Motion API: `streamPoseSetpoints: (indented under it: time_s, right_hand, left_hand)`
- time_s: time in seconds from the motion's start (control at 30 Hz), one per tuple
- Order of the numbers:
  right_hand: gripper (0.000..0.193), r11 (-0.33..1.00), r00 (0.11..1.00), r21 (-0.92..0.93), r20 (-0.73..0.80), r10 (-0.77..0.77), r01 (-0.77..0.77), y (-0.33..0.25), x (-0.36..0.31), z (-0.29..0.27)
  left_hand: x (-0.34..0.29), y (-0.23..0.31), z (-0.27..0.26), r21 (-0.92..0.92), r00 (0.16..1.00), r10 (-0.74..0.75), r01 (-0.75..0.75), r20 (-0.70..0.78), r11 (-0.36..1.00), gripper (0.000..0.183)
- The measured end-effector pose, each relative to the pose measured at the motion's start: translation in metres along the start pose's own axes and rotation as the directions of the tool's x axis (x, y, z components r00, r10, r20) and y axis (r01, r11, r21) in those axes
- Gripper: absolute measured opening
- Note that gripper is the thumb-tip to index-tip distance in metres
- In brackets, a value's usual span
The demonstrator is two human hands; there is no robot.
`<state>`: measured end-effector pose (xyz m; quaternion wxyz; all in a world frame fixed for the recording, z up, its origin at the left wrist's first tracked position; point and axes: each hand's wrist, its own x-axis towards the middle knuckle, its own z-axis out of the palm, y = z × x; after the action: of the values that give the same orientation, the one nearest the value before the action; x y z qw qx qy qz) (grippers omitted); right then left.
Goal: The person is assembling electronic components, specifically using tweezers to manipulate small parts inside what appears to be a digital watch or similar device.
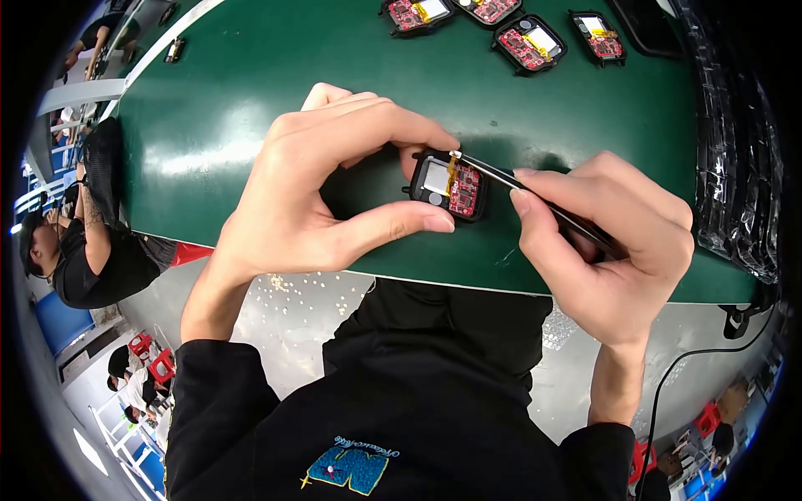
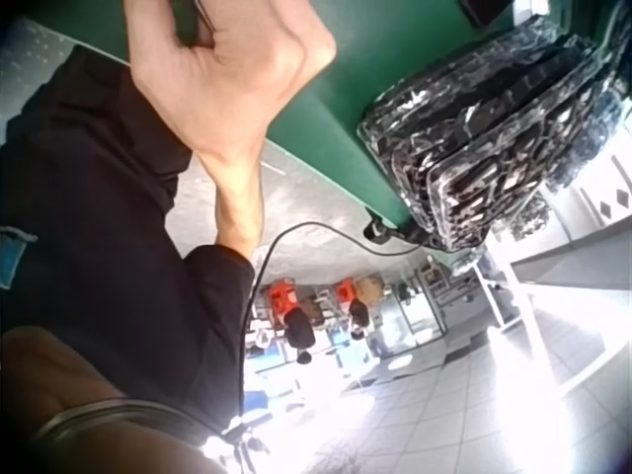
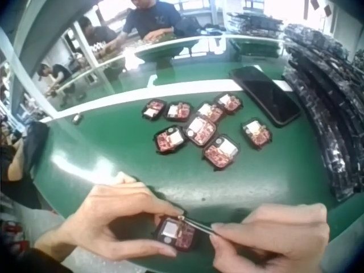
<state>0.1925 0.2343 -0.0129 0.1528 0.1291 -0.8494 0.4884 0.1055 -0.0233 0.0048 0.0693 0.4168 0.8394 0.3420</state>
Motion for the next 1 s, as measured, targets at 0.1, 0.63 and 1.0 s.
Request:
streamPoseSetpoints:
  time_s: [0.1, 0.63, 1.0]
  right_hand:
    - [0.024, 0.998, 0.998, -0.040, -0.018, -0.056, 0.055, 0.001, 0.000, 0.002]
    - [0.027, 0.987, 0.992, -0.113, -0.046, -0.119, 0.114, 0.001, 0.000, 0.008]
    - [0.019, 0.996, 0.997, 0.071, 0.063, 0.050, -0.054, 0.000, 0.001, -0.002]
  left_hand:
    - [0.001, -0.001, 0.002, -0.004, 1.000, 0.025, -0.025, -0.014, 1.000, 0.060]
    - [0.003, 0.000, -0.001, -0.034, 1.000, 0.001, -0.001, 0.008, 0.999, 0.057]
    - [0.004, -0.012, -0.010, -0.072, 0.992, 0.086, -0.079, 0.096, 0.994, 0.065]
